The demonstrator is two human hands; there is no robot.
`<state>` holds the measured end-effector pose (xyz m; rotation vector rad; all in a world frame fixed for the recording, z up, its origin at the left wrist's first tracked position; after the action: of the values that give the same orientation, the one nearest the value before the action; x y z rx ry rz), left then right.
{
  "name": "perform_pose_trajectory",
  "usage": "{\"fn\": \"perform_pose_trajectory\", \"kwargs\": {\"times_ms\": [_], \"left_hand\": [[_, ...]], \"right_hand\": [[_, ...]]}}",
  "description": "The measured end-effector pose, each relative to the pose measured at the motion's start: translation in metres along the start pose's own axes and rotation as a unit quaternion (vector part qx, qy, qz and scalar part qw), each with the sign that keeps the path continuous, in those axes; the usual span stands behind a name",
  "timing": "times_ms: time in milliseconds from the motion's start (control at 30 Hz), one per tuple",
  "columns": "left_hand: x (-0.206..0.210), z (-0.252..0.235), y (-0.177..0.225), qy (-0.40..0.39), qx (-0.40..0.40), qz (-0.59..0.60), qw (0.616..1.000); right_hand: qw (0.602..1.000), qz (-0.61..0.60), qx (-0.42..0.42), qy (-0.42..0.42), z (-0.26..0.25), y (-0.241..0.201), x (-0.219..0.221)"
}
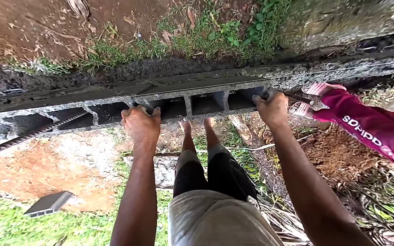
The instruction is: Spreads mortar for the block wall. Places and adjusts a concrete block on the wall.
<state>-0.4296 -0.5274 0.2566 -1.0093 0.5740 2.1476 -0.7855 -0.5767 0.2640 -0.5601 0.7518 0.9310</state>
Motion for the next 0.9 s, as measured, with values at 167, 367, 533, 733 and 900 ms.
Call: {"fn": "perform_pose_trajectory", "kwargs": {"times_ms": [167,367,533,733,900], "left_hand": [[-0.002,0.001,0.001,-0.005,0.001,-0.011,1.0],[-0.005,0.002,0.007,-0.016,-0.017,-0.027,0.999],[-0.005,0.0,0.008,-0.022,-0.032,-0.039,0.998],[-0.001,-0.003,0.004,-0.005,-0.019,-0.017,1.0],[0.006,-0.002,-0.004,0.033,0.014,0.022,0.999]], "right_hand": [[1.0,0.009,-0.001,-0.01,0.0,-0.002,-0.001],[1.0,0.02,-0.012,-0.02,-0.001,0.0,-0.003],[0.999,0.017,-0.026,-0.015,-0.002,-0.001,-0.002],[1.0,0.006,-0.029,-0.006,-0.003,-0.003,0.001],[1.0,-0.007,-0.024,0.01,0.001,0.003,0.006]]}}
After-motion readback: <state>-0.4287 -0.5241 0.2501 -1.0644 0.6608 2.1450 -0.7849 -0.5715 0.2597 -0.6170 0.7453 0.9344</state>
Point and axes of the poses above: each hand's wrist, its own z-axis away from the middle knuckle, its own x-axis out of the palm, y = z × x, the point moved 1 cm from there along -z, towards the middle knuckle, and after that the axes turned 4 degrees about z, right-handed, at the moved point
